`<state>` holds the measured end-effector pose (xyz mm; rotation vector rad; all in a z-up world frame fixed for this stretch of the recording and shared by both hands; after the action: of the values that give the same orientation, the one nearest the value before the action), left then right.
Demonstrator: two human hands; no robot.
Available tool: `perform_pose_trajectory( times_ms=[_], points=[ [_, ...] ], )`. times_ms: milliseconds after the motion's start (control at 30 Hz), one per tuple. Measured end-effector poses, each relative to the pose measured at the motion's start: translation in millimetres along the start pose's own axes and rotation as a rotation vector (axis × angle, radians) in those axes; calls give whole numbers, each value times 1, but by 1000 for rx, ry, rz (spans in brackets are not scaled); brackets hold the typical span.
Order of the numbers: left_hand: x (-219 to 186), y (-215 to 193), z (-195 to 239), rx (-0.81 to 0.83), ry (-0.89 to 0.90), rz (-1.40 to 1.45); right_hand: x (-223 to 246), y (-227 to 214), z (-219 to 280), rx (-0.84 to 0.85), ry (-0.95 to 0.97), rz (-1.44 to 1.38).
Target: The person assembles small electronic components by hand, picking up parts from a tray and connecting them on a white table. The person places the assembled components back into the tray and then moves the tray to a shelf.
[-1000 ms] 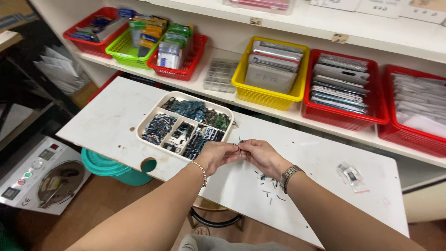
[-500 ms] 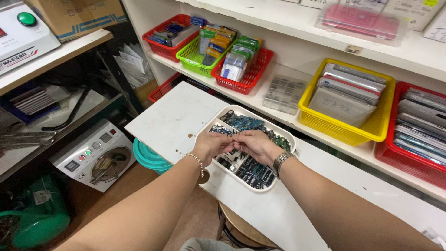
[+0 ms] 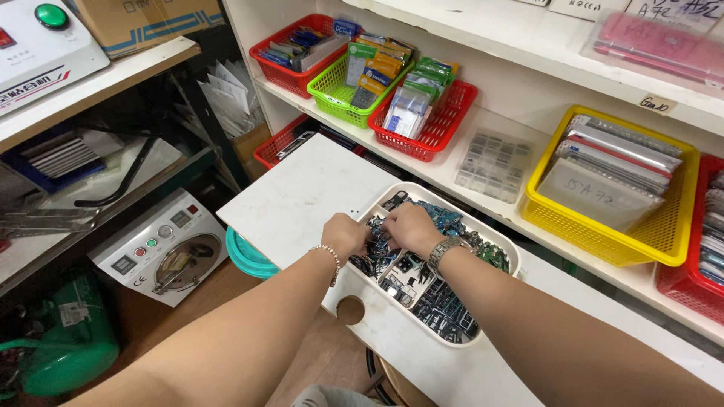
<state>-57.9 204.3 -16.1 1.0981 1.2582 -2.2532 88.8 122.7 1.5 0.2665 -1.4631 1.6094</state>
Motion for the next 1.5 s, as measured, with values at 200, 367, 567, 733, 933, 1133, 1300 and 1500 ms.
perform_pose_trajectory(
  times_ms=[200, 367, 567, 733, 933, 1133, 1300, 1500],
  points=[
    [-1, 6, 9, -189, 215, -155, -2, 4, 9, -104, -314, 193],
    [-26, 42, 27, -193, 289, -103, -28, -15, 35, -299, -126, -64],
    [-72, 104, 75, -56, 469, -18, -95, -60, 126, -472, 201, -306],
    [-100, 169, 116, 154, 570, 9, -156, -87, 213, -552, 474, -391],
    [-107, 241, 153, 432, 581, -142, -231, -107, 303, -663, 569, -292],
    [-106, 273, 183, 465, 650, -377, -283, -115, 354, -533, 558, 62],
    [-117, 257, 225, 518, 715, -472, -287, -94, 343, -525, 505, 74],
    [-130, 248, 278, 693, 785, -664, -277, -101, 346, -412, 541, -375]
  ],
)
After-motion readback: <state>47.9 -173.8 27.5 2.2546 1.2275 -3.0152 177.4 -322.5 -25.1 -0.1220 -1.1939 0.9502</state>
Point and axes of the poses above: each hand's wrist, its own z-axis away from the middle knuckle, its own y-axis out of the palm, x = y × z, the point moved 1 cm from there along -z, towards the middle knuckle, and after that the axes turned 4 degrees about y, right-handed, at the moved point
